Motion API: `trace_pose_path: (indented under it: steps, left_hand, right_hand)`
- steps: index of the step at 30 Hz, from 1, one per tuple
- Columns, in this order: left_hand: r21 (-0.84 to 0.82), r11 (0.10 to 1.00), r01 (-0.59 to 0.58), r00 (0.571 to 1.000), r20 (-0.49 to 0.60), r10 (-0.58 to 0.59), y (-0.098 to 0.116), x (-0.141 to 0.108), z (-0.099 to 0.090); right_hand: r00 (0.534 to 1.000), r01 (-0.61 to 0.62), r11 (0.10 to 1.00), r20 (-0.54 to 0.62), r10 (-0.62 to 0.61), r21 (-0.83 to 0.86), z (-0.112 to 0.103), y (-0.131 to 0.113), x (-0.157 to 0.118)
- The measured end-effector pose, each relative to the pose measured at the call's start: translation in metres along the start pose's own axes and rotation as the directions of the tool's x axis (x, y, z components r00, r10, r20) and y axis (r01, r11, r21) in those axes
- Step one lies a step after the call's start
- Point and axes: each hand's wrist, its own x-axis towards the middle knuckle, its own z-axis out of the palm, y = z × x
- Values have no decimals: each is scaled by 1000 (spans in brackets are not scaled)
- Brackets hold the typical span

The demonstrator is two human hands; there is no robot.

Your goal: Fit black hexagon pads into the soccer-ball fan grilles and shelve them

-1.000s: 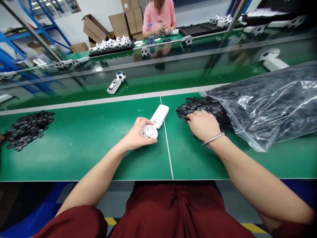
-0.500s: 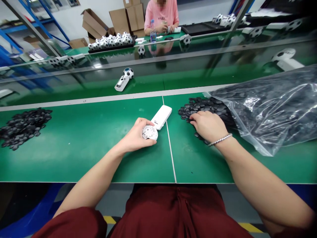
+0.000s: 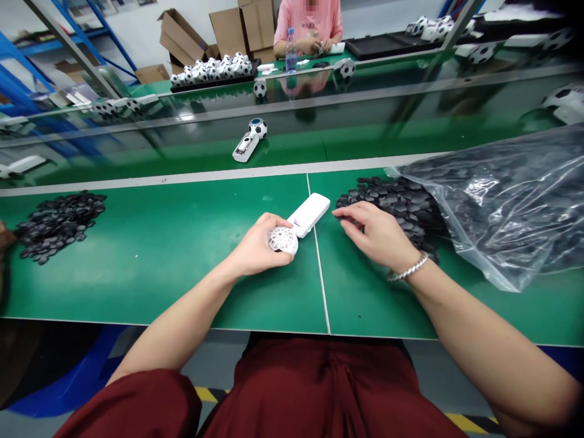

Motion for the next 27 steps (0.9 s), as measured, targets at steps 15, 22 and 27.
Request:
trace_pose_path:
  steps: [15, 22, 27]
  left_hand:
    - [-47, 969, -244, 954, 169, 248, 4, 0, 8]
    - [-66, 961, -267, 944, 181, 275, 3, 0, 9]
    - [-49, 965, -256, 948, 184, 261, 5, -2, 9]
  right_hand:
    - [995, 98, 945, -58, -84, 312, -6, -26, -7]
    - [965, 124, 881, 150, -214, 457, 7, -36, -11]
    - [950, 162, 883, 173, -260, 439, 12, -36, -12]
